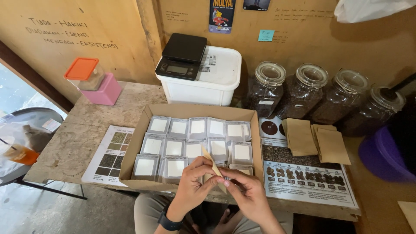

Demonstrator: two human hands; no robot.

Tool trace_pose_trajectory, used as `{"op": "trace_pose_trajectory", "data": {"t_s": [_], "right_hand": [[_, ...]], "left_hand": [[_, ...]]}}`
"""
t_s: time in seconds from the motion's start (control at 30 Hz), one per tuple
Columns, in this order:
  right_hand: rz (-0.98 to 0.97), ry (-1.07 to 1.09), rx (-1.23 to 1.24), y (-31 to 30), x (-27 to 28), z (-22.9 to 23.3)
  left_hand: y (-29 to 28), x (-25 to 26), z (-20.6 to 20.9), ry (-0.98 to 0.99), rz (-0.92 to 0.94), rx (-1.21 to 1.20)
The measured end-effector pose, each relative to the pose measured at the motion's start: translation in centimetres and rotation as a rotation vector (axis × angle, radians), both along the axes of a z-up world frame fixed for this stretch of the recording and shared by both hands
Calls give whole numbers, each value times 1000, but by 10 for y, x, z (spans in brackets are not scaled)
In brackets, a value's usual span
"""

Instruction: The person folds small paper filter bags and places them into a cardboard box containing square filter frames.

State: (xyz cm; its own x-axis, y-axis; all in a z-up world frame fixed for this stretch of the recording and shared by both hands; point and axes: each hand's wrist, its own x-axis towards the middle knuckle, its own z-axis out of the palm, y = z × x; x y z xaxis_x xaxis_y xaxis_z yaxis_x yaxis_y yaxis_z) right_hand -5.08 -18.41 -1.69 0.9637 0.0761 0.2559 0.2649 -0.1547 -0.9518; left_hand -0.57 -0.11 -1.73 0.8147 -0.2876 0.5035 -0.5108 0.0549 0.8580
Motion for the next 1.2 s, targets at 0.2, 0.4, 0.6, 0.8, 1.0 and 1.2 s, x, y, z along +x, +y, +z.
{"op": "trace_pose_trajectory", "data": {"t_s": [0.2,0.4,0.6,0.8,1.0,1.2], "right_hand": [[-42,43,-20,4,-3,2],[-95,39,-124,5,-7,7],[-217,-619,-545,0,6,-14],[-523,-1087,-728,8,18,-30],[-477,-1035,-734,23,6,6],[-462,-1045,-667,29,-2,-6]], "left_hand": [[-1,-3,4,33,1,20],[-3,-7,8,-6,38,24],[-12,-15,14,-25,227,121],[-26,-20,10,13,390,79],[-33,-22,13,37,468,8],[-33,-24,8,101,534,-21]]}}
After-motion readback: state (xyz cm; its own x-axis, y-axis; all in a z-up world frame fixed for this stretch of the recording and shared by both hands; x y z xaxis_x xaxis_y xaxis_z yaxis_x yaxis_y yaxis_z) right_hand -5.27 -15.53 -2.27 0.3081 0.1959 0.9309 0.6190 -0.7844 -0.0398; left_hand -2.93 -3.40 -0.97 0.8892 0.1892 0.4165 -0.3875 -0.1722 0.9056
